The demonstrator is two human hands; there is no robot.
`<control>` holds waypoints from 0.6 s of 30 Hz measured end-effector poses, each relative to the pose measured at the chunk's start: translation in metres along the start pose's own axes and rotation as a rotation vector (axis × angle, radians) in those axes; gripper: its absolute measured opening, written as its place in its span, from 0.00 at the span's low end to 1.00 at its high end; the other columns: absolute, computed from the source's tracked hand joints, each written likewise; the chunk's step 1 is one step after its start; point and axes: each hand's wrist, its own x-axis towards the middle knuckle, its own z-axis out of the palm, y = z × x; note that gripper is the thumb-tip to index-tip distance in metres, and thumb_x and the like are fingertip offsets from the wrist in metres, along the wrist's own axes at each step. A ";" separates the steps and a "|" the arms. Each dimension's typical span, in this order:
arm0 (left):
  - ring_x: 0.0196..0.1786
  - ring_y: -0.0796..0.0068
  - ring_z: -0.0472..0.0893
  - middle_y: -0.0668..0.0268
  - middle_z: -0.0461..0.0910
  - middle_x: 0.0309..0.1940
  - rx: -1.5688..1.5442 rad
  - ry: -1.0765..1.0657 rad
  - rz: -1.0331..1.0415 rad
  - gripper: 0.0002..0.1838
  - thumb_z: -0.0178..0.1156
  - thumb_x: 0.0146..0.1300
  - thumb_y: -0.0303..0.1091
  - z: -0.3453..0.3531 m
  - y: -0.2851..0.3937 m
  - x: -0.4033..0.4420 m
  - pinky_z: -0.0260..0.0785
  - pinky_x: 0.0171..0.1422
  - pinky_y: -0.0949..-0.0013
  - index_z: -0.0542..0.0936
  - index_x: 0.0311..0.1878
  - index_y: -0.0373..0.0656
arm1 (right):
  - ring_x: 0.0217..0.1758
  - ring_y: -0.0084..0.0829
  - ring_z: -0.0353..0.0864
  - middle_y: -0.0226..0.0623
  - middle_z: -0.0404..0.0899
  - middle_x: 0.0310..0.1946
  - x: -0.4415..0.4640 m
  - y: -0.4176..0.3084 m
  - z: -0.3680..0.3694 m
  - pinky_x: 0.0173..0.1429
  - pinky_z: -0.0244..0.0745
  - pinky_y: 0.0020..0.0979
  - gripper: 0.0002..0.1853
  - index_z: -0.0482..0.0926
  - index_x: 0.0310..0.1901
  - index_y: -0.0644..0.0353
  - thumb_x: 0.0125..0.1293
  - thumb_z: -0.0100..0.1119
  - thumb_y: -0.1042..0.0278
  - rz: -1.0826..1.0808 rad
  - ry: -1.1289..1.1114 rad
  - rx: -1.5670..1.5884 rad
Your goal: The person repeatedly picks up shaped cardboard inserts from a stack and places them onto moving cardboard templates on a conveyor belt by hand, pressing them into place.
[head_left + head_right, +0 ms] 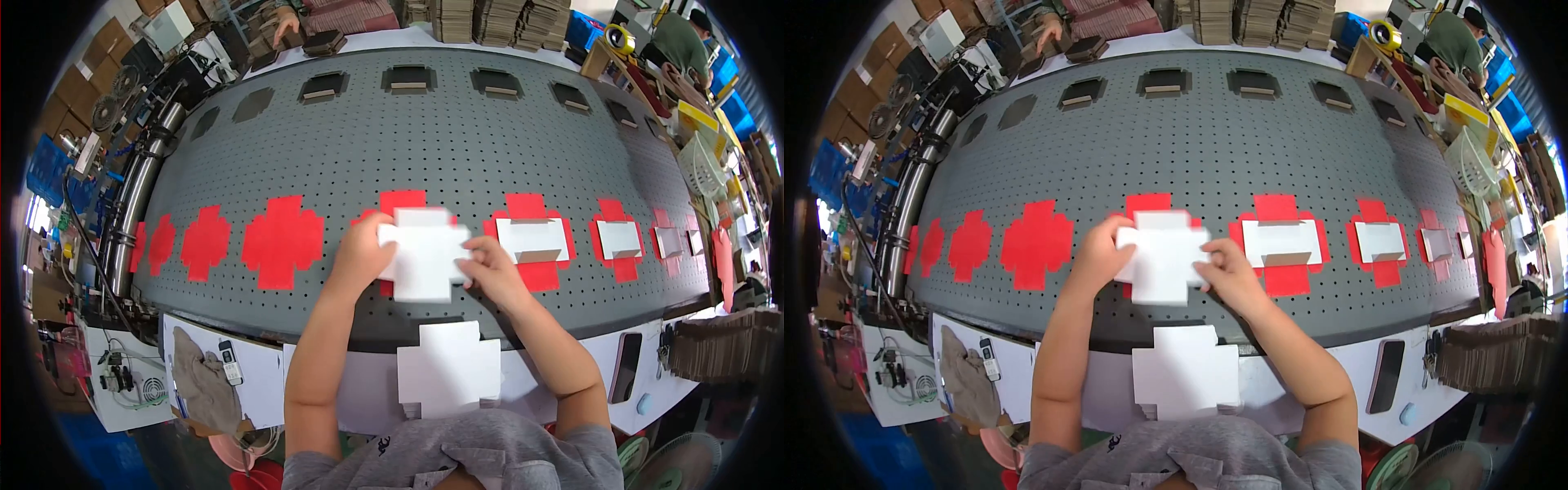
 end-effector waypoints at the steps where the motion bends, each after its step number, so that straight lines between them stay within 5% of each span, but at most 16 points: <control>1: 0.47 0.58 0.81 0.54 0.81 0.42 -0.005 0.004 0.003 0.18 0.61 0.53 0.24 0.003 -0.005 0.009 0.73 0.51 0.60 0.76 0.50 0.35 | 0.32 0.15 0.73 0.26 0.72 0.30 0.010 0.007 0.002 0.34 0.71 0.20 0.12 0.72 0.50 0.62 0.66 0.57 0.76 -0.039 -0.081 -0.131; 3: 0.48 0.51 0.80 0.51 0.81 0.42 0.364 0.187 0.010 0.21 0.55 0.52 0.21 0.007 -0.013 0.025 0.73 0.52 0.57 0.75 0.52 0.34 | 0.30 0.16 0.72 0.28 0.72 0.27 0.024 0.016 0.009 0.34 0.70 0.22 0.17 0.73 0.57 0.63 0.66 0.57 0.73 -0.150 -0.117 -0.439; 6: 0.50 0.51 0.79 0.50 0.80 0.45 0.345 0.049 -0.052 0.24 0.54 0.51 0.20 0.009 -0.015 0.040 0.72 0.53 0.56 0.75 0.56 0.35 | 0.28 0.19 0.71 0.30 0.72 0.24 0.031 0.012 0.014 0.33 0.70 0.25 0.14 0.76 0.51 0.66 0.65 0.57 0.74 -0.194 -0.022 -0.714; 18: 0.50 0.50 0.79 0.49 0.78 0.46 0.347 -0.046 0.037 0.30 0.55 0.50 0.19 0.013 -0.032 0.053 0.72 0.54 0.56 0.71 0.61 0.35 | 0.24 0.20 0.74 0.33 0.78 0.22 0.038 0.019 0.014 0.33 0.72 0.25 0.11 0.81 0.45 0.67 0.61 0.59 0.74 -0.137 0.069 -0.748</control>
